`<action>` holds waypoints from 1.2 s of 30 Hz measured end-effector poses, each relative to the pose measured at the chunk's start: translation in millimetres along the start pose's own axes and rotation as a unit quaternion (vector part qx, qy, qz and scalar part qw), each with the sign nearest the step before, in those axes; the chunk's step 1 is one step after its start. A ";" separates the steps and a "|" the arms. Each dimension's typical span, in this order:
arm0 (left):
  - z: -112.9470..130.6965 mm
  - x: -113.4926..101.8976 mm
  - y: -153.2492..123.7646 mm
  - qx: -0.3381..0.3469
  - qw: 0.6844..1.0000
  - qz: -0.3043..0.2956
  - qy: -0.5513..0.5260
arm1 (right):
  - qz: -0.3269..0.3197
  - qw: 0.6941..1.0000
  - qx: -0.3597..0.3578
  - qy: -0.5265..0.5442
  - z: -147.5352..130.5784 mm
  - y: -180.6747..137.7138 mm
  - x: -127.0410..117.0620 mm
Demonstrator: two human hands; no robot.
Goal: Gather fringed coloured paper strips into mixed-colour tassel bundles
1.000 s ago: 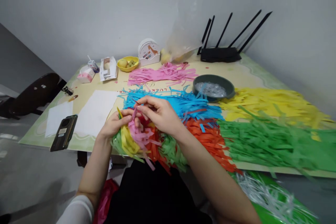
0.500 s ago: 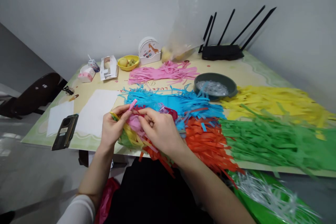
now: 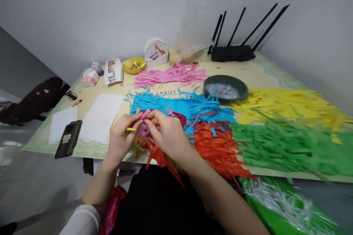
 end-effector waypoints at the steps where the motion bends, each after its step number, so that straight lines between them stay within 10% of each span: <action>1: 3.3 2.5 -0.5 0.023 1.000 -0.011 0.010 | -0.018 0.998 0.027 0.047 7.5 2.6 1.7; 8: 6.1 13.7 -3.3 0.063 0.997 -0.035 0.041 | -0.146 0.970 0.092 0.169 30.9 18.1 14.6; 13: -19.5 24.2 0.6 -0.035 0.998 -0.056 0.000 | 0.025 0.983 0.038 0.180 21.9 36.2 -26.3; 20: -70.7 36.0 8.8 -0.157 0.972 -0.109 -0.137 | 0.311 0.886 -0.062 0.339 23.0 40.8 -121.9; 28: -39.3 27.7 31.9 -0.133 0.973 -0.086 -0.168 | 0.036 0.992 -0.056 0.104 -13.4 24.3 -8.6; 32: -32.9 29.2 29.9 -0.138 0.968 -0.101 -0.182 | 0.047 0.994 -0.091 0.049 -18.5 24.4 -6.1; 36: -30.2 40.3 17.7 -0.185 0.882 -0.171 -0.398 | 0.048 0.991 -0.106 0.072 -13.9 32.0 -19.6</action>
Point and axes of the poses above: each hand's wrist, its own y-axis towards the middle knuckle, its own x-axis out of the palm, z = x × y, the point moved 8 cm from there along y, towards the middle knuckle, and after that the axes turned 7 degrees about x, right-handed, at the moved point
